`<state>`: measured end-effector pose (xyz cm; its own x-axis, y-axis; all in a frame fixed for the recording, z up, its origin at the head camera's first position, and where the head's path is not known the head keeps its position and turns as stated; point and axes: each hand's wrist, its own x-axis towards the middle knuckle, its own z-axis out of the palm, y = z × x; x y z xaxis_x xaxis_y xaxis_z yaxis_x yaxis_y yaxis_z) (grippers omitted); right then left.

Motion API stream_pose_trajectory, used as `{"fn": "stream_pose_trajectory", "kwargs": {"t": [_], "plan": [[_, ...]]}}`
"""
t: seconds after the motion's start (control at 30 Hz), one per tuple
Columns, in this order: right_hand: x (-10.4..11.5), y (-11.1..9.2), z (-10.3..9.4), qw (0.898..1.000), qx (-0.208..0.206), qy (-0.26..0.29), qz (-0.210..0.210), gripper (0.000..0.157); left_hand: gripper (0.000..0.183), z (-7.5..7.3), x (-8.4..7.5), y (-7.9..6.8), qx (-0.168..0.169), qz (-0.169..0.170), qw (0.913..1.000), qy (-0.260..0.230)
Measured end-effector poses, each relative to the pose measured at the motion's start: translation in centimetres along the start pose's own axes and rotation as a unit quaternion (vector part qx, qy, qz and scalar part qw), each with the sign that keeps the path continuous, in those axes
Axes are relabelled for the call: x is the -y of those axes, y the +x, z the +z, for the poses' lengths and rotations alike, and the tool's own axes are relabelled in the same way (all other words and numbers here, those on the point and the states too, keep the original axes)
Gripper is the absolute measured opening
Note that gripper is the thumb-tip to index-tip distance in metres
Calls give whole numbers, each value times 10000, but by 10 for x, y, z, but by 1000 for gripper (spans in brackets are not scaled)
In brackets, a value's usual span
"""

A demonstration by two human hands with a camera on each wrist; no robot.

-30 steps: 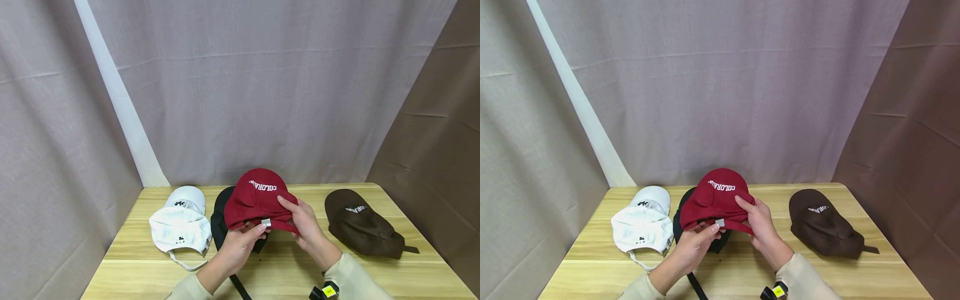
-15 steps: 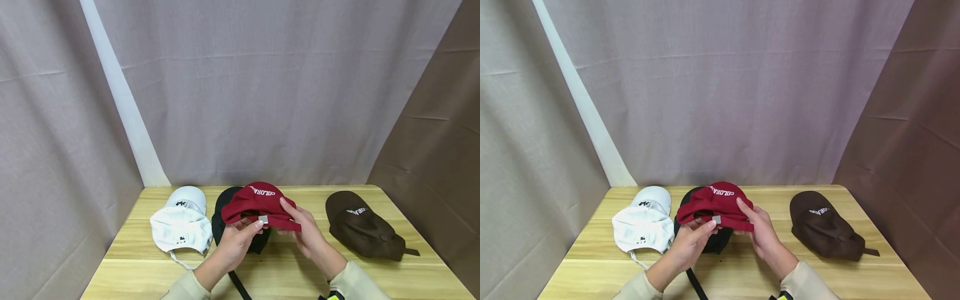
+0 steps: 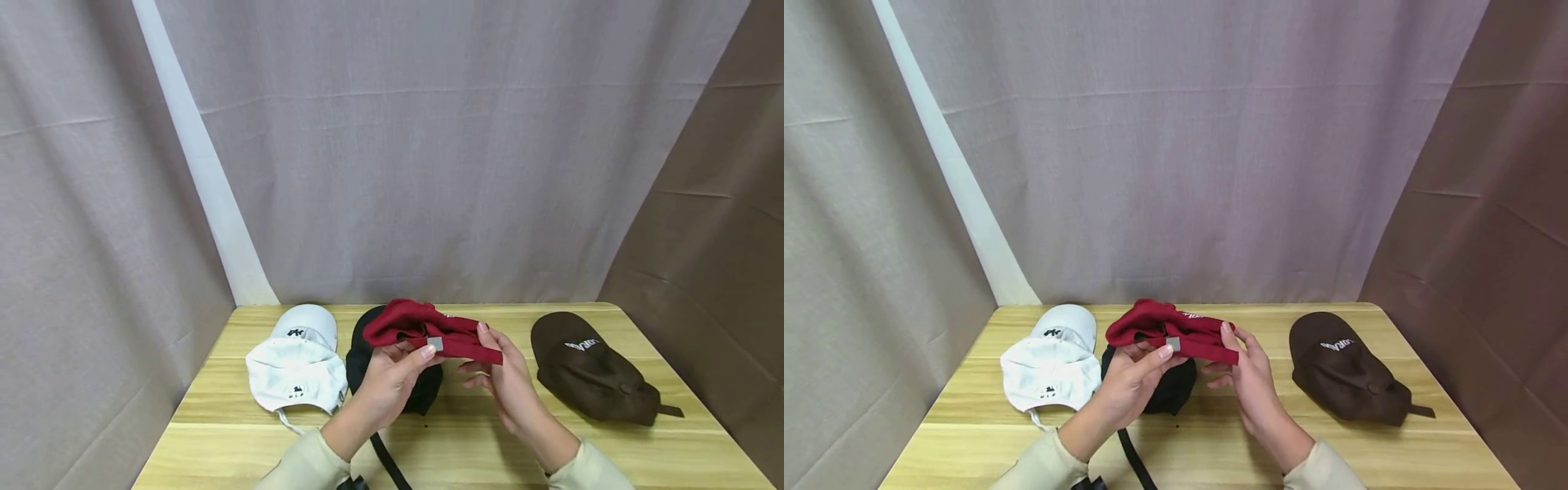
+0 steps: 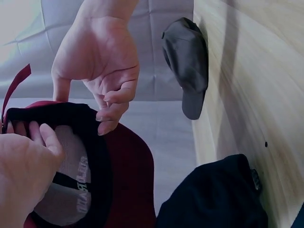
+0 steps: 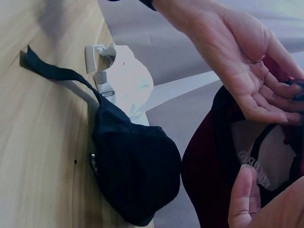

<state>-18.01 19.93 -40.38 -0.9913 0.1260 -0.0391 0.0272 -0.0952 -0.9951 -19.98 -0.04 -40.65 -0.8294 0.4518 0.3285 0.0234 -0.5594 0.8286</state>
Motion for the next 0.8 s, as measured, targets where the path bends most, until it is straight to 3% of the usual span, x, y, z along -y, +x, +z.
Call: {"fn": "stream_pose_trajectory", "kwargs": {"t": [0.2,0.3,0.4,0.5,0.6,0.7,0.8], "plan": [[-3,-3,-4,9948,-403,-640,-675,52,26,2,-1,4,51,72,9999,91],[-7,-7,-6,9758,-887,-1348,-1476,45,25,4,-5,6,108,141,9998,90],[-11,-9,-7,9341,-1365,-1978,-2641,51,25,8,-9,9,198,182,9996,90],[-15,-7,-9,8807,-1539,-2239,-3879,58,23,11,-12,11,242,186,9995,127],[-15,-5,-7,8269,-1492,-2146,-4979,47,22,13,-13,12,252,181,9994,167],[-11,-4,-2,7802,-1424,-1994,-5755,43,21,13,-12,13,259,180,9993,217],[-5,-5,4,7478,-1387,-1970,-6187,49,19,13,-10,12,238,138,9990,341]]}}
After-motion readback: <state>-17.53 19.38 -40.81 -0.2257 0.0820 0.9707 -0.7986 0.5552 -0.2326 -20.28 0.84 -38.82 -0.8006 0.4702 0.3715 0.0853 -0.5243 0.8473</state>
